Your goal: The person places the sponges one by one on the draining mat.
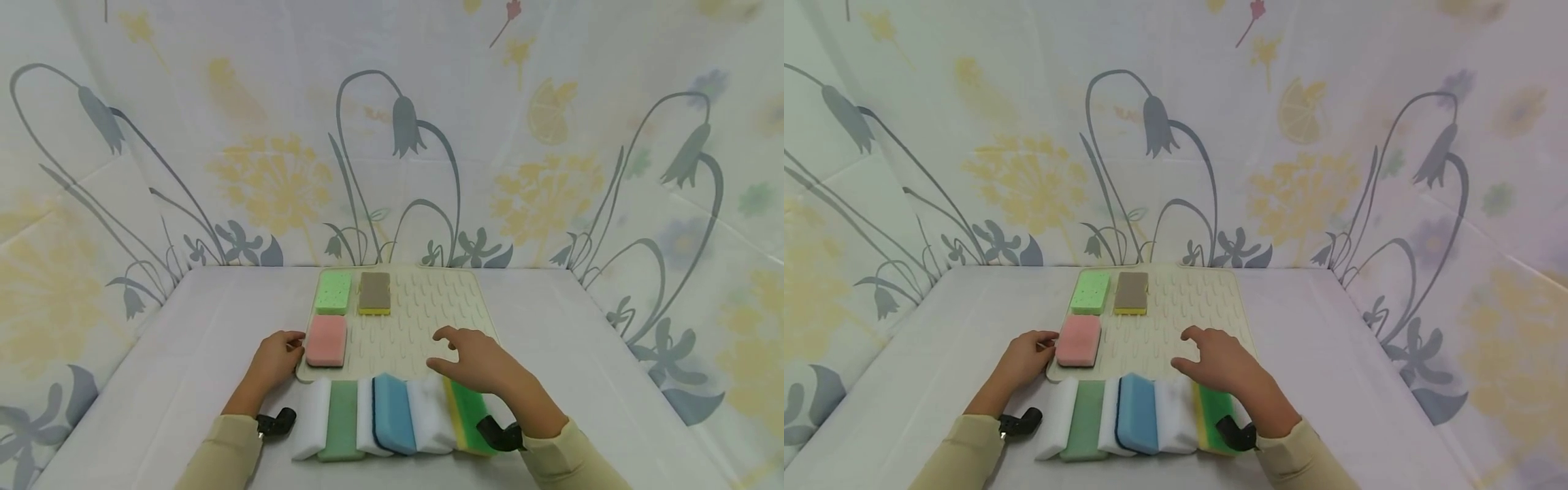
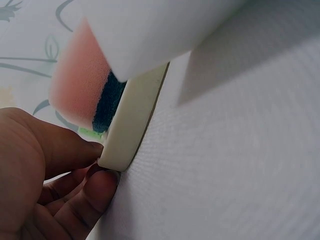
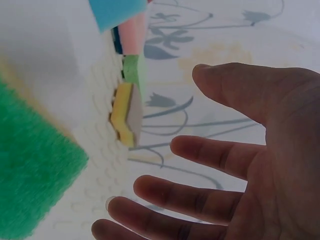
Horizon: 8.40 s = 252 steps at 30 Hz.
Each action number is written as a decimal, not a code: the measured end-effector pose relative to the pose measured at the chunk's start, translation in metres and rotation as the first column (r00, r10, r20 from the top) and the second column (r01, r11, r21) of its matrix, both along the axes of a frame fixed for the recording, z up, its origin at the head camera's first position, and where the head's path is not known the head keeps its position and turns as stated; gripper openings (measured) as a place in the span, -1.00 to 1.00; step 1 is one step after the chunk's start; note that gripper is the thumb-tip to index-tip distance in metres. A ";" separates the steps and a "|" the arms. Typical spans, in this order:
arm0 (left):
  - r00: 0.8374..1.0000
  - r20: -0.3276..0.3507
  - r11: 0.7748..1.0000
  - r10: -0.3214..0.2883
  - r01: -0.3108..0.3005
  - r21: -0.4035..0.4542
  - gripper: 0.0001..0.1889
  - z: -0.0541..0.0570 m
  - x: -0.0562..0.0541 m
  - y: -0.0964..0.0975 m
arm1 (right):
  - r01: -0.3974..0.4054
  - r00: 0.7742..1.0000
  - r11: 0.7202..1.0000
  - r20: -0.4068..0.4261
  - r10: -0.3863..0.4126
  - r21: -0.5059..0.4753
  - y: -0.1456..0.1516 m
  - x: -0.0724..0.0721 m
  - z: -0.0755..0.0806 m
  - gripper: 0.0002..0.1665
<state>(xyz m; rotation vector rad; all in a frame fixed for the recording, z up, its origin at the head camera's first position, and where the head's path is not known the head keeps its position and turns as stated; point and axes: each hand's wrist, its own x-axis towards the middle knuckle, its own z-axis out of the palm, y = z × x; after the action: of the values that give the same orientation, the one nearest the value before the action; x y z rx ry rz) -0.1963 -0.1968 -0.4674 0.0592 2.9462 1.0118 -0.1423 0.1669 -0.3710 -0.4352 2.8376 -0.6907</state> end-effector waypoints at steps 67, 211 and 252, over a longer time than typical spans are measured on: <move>0.999 -0.035 1.000 -0.005 0.005 -0.017 -0.64 -0.002 -0.001 -0.001 | 0.102 0.992 0.990 0.083 -0.095 -0.094 0.040 0.034 -0.042 -0.45; 1.000 -0.004 1.000 0.031 -0.031 0.000 -0.64 -0.004 -0.003 0.001 | 0.112 0.989 0.981 -0.112 -0.096 0.155 -0.071 -0.163 -0.044 -0.30; 1.000 -0.026 1.000 0.012 -0.013 -0.009 -0.65 -0.003 -0.003 -0.001 | 0.138 0.990 0.954 -0.060 -0.126 0.267 -0.071 -0.173 -0.041 -0.33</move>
<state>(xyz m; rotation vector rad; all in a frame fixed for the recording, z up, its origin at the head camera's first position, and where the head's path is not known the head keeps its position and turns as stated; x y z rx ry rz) -0.1990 -0.1979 -0.4703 0.0545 2.9783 1.0066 -0.3149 0.0954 -0.4121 -0.2189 2.9629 -0.3079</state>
